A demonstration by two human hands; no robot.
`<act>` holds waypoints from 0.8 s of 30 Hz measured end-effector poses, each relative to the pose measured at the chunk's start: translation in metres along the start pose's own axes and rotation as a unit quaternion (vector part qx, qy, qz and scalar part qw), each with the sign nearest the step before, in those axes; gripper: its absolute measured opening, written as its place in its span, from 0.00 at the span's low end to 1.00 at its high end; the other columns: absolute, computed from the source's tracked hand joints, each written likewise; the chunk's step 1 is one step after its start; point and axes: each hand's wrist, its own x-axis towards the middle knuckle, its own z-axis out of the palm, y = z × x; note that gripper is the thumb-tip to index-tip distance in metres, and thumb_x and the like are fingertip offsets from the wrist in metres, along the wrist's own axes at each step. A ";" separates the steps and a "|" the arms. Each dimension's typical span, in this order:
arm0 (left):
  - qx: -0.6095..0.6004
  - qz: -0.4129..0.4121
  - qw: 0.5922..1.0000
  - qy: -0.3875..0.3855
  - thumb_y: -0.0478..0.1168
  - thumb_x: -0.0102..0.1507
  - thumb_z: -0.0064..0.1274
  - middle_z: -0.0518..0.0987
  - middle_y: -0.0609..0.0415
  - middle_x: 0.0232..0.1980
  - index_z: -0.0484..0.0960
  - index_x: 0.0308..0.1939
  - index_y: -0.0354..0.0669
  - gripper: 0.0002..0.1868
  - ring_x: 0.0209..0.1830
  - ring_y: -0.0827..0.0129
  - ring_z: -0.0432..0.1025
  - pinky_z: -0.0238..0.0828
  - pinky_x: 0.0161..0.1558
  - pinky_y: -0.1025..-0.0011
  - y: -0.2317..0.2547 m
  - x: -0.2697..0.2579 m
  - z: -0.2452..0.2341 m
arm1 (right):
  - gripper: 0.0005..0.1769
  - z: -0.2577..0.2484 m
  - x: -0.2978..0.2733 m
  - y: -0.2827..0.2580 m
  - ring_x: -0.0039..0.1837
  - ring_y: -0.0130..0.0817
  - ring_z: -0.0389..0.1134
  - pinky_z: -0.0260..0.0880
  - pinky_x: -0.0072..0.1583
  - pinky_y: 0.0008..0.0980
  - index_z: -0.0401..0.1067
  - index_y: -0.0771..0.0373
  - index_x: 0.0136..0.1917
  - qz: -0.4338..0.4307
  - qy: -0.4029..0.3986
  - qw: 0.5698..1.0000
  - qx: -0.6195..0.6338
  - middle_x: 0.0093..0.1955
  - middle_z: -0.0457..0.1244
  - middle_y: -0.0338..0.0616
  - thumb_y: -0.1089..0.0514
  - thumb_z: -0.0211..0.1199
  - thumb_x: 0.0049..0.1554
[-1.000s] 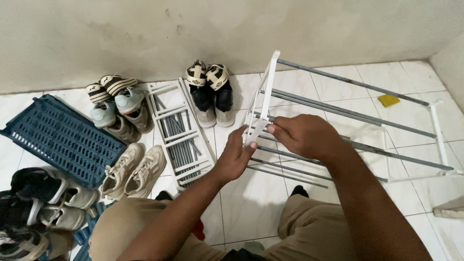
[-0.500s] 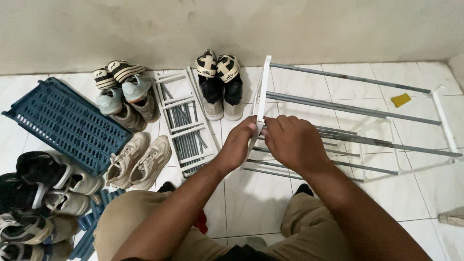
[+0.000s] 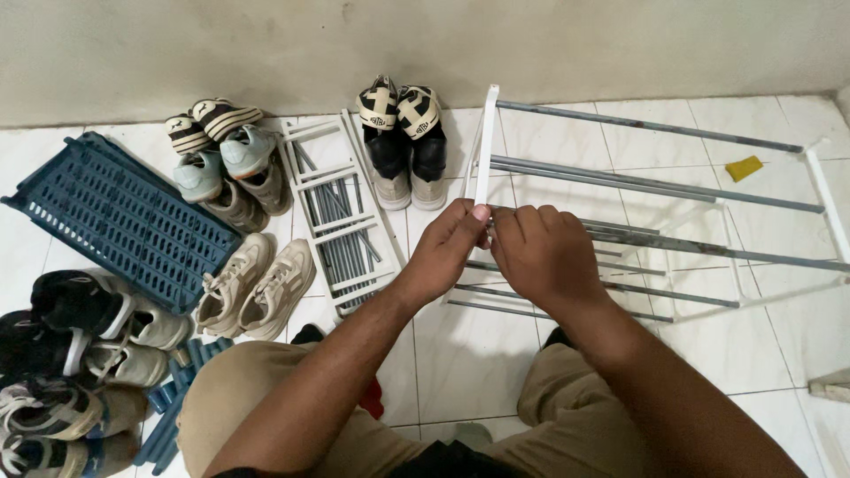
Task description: The person assembles a white plastic shoe rack by inserting metal rods into the frame slots. They repeatedly insert and remove rods to fit them into the correct positions on the rack frame.
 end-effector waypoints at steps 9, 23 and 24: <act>0.002 -0.006 1.000 0.000 0.49 0.75 0.42 0.75 0.55 0.36 0.71 0.39 0.37 0.18 0.37 0.73 0.69 0.70 0.45 0.72 0.003 0.001 0.001 | 0.16 0.003 0.001 0.006 0.32 0.41 0.63 0.63 0.33 0.41 0.67 0.59 0.36 0.013 -0.058 0.998 0.035 0.31 0.60 0.43 0.51 0.70 0.55; 0.046 -0.022 0.998 -0.024 0.47 0.74 0.40 0.75 0.55 0.36 0.71 0.39 0.37 0.16 0.39 0.73 0.70 0.71 0.46 0.70 0.013 -0.011 -0.002 | 0.13 -0.014 0.011 0.014 0.36 0.45 0.68 0.67 0.39 0.42 0.73 0.60 0.45 0.114 -0.297 0.932 0.171 0.33 0.67 0.47 0.48 0.59 0.62; 0.045 -0.028 0.998 -0.016 0.47 0.74 0.39 0.75 0.55 0.36 0.71 0.40 0.38 0.16 0.39 0.73 0.70 0.71 0.47 0.70 0.013 -0.009 -0.003 | 0.13 -0.014 0.008 0.010 0.36 0.45 0.68 0.67 0.38 0.42 0.73 0.62 0.46 0.101 -0.236 0.955 0.148 0.34 0.67 0.45 0.49 0.61 0.61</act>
